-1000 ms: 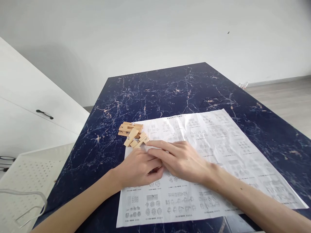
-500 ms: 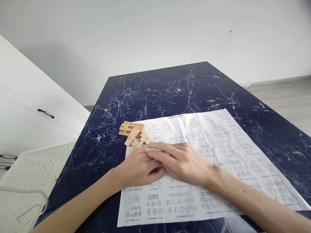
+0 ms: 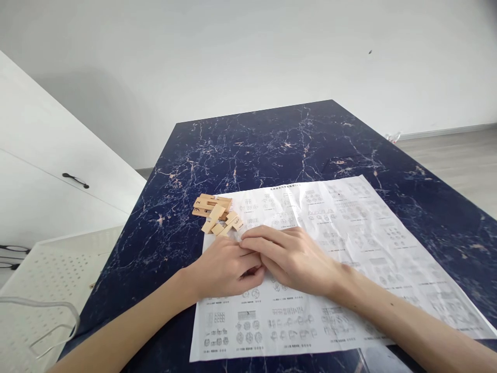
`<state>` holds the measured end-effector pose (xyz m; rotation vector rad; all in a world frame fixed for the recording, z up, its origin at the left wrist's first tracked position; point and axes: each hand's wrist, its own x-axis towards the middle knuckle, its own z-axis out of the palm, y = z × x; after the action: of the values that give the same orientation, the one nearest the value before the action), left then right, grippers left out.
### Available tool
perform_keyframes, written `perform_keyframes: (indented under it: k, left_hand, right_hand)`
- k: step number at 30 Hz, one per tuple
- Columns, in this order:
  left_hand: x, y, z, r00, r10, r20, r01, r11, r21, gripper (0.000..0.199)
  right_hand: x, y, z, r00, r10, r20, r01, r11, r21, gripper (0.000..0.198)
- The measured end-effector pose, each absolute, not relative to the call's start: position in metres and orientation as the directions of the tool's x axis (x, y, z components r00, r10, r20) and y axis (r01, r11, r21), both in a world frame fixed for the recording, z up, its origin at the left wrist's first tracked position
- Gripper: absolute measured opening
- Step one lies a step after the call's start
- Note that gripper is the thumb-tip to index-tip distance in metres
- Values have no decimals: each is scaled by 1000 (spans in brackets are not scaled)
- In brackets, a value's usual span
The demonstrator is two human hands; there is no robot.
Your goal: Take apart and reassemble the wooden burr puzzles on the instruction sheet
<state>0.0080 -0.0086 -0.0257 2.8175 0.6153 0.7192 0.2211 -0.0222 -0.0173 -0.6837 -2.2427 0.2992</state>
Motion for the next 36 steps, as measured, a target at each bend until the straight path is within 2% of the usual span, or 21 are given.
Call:
perform_keyframes:
  k: [36]
  left_hand:
    - [11,-11,-20,790,451,414,361,-889,280,29]
  right_hand:
    - [222,-22,-17,-580,570,583,384,822,-421,34]
